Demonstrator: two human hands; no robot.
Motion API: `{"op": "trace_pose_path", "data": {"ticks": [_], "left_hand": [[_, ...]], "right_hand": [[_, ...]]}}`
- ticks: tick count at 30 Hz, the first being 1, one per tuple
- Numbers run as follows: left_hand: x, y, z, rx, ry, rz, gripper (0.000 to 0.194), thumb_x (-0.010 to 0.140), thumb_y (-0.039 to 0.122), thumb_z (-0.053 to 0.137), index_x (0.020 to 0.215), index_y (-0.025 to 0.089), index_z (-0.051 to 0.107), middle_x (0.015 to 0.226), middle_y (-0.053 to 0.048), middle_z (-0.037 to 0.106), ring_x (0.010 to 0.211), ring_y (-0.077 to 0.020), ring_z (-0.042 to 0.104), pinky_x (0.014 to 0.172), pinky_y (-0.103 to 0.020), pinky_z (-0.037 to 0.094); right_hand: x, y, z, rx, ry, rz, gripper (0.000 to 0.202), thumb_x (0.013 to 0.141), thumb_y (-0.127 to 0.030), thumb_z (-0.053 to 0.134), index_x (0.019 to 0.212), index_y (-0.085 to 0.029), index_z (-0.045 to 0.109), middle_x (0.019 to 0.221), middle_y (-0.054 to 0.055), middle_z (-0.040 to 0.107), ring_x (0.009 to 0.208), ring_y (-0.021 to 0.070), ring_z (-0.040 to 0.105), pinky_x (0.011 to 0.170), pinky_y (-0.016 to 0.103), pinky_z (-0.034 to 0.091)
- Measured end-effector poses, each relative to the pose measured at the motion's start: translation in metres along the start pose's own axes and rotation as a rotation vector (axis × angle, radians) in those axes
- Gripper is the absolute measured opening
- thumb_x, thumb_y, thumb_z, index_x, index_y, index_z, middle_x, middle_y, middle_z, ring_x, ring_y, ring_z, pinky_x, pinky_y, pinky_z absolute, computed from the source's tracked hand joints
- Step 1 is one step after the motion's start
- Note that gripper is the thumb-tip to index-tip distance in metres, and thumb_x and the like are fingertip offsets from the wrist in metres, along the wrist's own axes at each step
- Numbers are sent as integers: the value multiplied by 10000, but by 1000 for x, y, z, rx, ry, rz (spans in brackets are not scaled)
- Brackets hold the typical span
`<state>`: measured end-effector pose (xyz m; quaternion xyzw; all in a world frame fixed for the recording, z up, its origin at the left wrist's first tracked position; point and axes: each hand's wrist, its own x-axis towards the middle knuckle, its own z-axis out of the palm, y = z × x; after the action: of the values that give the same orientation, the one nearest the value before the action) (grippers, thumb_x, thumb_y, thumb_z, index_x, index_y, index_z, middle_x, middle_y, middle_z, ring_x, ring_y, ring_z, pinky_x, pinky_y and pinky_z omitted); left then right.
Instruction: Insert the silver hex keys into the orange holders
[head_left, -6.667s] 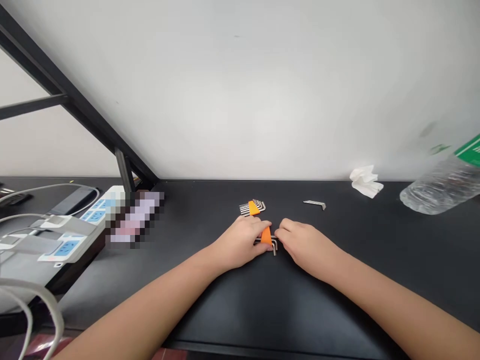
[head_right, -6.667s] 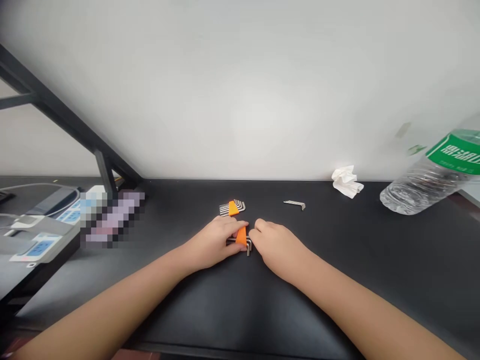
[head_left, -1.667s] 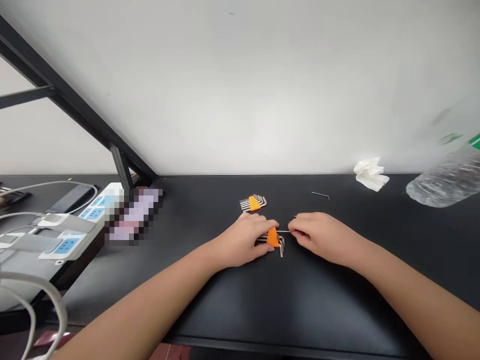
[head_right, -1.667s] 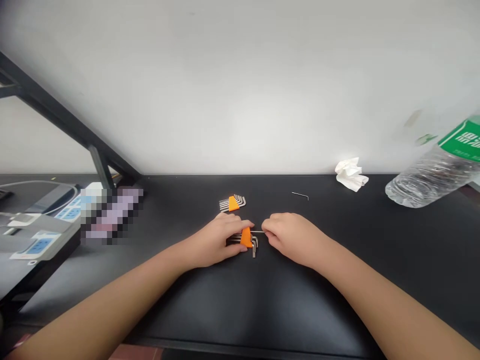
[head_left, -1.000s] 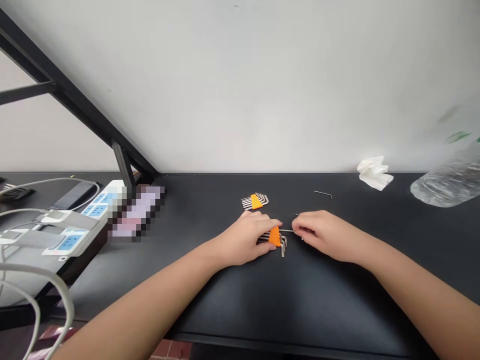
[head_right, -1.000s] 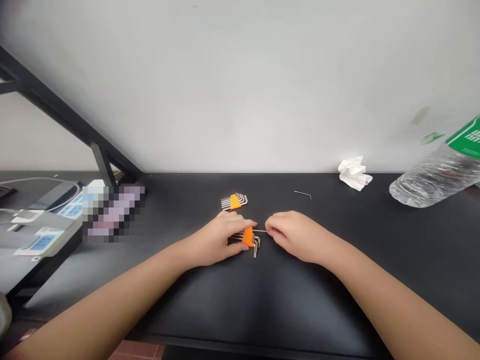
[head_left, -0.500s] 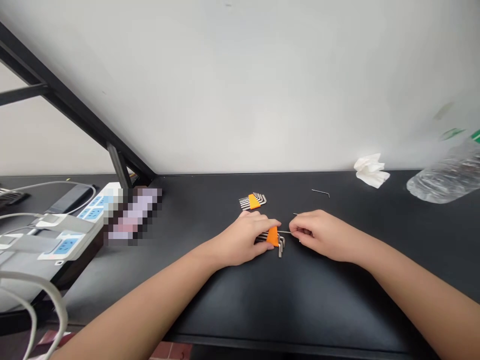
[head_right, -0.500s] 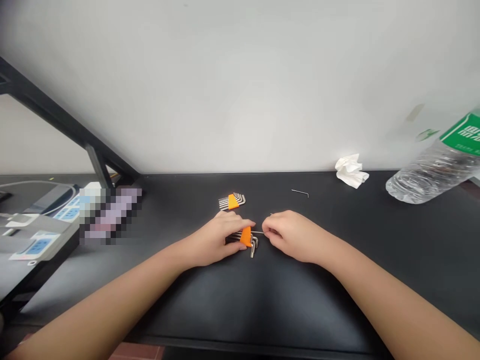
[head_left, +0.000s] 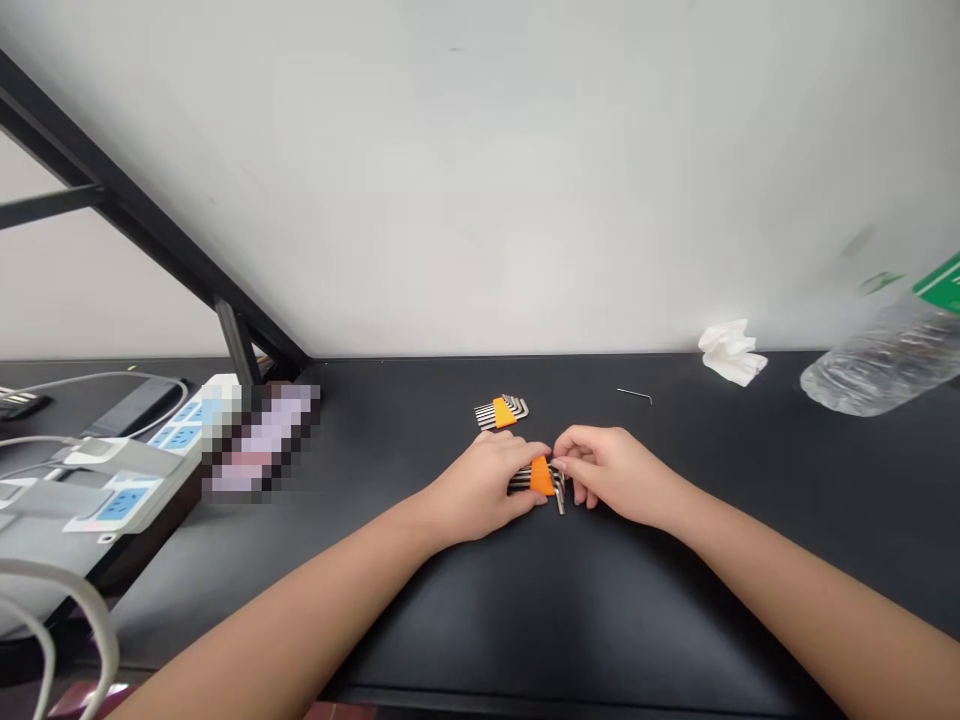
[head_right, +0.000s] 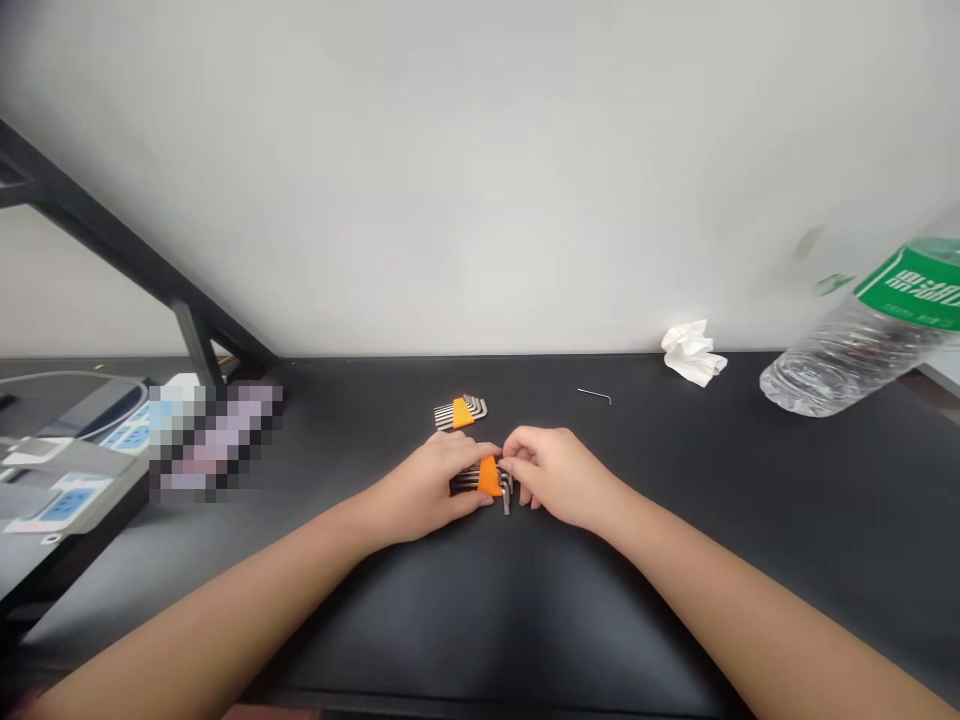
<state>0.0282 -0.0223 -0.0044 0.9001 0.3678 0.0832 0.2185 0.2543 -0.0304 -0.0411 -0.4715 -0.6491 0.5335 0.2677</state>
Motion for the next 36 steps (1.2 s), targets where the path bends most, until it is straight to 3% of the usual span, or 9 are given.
{"op": "trace_pose_path", "data": {"ticks": [4, 10, 13, 15, 19, 21, 28, 33, 36], "left_hand": [[-1, -1, 4, 29, 16, -13, 368, 901, 263, 752, 1249, 254, 634, 989, -14, 685, 972, -214, 601, 950, -372, 431], [0, -1, 6, 75, 30, -22, 252, 910, 306, 742, 1128, 217, 653, 928, -22, 674, 908, -216, 614, 886, -366, 451], [0, -1, 6, 87, 31, -10, 170, 914, 291, 723, 1049, 211, 655, 906, -25, 668, 900, -215, 621, 868, -360, 458], [0, -2, 8, 93, 36, -9, 206, 911, 289, 725, 1092, 216, 659, 915, -27, 674, 909, -217, 629, 881, -367, 465], [-1, -7, 13, 106, 65, -20, 464, 909, 322, 746, 1336, 227, 591, 1016, -49, 712, 968, -234, 646, 949, -408, 474], [-2, -8, 15, 104, 81, -14, 502, 913, 328, 746, 1370, 223, 568, 1048, -57, 718, 988, -237, 648, 969, -417, 472], [0, -3, 15, 153, 109, -6, 360, 925, 300, 710, 1261, 222, 604, 942, -38, 683, 911, -223, 636, 892, -384, 486], [0, 0, 14, 167, 91, -17, 292, 927, 284, 693, 1197, 214, 610, 939, -39, 668, 904, -223, 631, 869, -368, 486], [0, 0, 13, 167, 84, -13, 204, 928, 274, 681, 1115, 216, 622, 915, -32, 655, 880, -216, 621, 842, -354, 482]], "right_hand": [[-2, 5, -2, 41, -16, -1, 125, 940, -248, 561, 1028, -216, 643, 826, 6, 702, 666, 151, 676, 605, 276, 557], [-10, -2, 7, -401, 108, -294, 211, 992, -206, 454, 1063, -230, 651, 957, 52, 711, 802, 188, 661, 719, 331, 513], [-14, -6, 12, -531, 149, -339, 234, 988, -189, 434, 1093, -227, 640, 936, 66, 696, 831, 218, 649, 743, 368, 496], [-14, -6, 12, -452, 138, -291, 234, 987, -204, 449, 1129, -235, 633, 920, 54, 695, 796, 209, 652, 728, 368, 510], [-7, 2, 5, 60, 31, -48, 149, 971, -269, 519, 1094, -228, 593, 875, 16, 691, 669, 162, 669, 639, 326, 572], [-3, 6, 3, 185, -15, 24, 122, 943, -265, 556, 1053, -215, 574, 856, 11, 687, 645, 157, 673, 609, 318, 585], [1, 11, 1, 155, -66, 4, 140, 896, -216, 574, 1036, -216, 576, 791, -22, 668, 611, 130, 653, 554, 268, 553], [3, 9, 2, 248, -100, 9, 170, 898, -271, 611, 1046, -204, 560, 733, -33, 655, 584, 141, 657, 555, 285, 563], [1, 4, 7, 152, -80, -5, 174, 918, -305, 599, 1067, -222, 564, 739, -40, 638, 565, 132, 631, 512, 261, 520]]}}
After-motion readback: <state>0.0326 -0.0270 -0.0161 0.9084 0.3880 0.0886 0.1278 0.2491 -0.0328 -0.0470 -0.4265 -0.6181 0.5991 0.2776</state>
